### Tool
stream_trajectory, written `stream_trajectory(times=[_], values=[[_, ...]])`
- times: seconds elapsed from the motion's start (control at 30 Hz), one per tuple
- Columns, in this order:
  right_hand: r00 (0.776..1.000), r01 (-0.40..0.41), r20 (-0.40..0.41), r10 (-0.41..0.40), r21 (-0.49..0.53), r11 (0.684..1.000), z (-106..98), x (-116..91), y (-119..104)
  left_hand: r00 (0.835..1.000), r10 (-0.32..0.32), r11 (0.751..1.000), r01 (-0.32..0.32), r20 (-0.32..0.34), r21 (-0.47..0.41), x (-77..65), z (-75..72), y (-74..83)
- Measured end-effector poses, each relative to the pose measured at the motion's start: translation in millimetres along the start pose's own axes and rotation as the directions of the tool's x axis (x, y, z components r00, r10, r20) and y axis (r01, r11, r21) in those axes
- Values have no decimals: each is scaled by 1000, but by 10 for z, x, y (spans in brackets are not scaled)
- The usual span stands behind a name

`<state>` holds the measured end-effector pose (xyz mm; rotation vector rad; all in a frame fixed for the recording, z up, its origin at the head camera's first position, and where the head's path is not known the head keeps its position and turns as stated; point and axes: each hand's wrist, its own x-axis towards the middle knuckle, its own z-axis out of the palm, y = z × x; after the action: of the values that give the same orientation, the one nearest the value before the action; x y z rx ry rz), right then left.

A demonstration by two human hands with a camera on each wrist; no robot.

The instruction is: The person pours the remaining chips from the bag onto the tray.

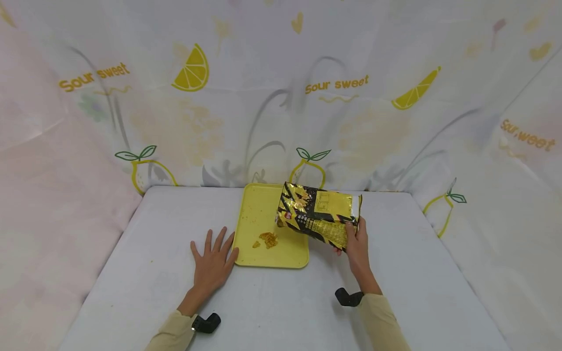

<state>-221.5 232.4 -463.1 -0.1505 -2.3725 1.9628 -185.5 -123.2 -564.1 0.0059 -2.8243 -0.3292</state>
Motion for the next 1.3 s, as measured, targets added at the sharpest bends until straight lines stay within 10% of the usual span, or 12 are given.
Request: stream_trajectory(times=[1.3], values=[[994, -112, 49, 102, 312, 944, 17, -37, 49, 1000, -4, 1000, 4, 13, -17, -8, 2, 7]])
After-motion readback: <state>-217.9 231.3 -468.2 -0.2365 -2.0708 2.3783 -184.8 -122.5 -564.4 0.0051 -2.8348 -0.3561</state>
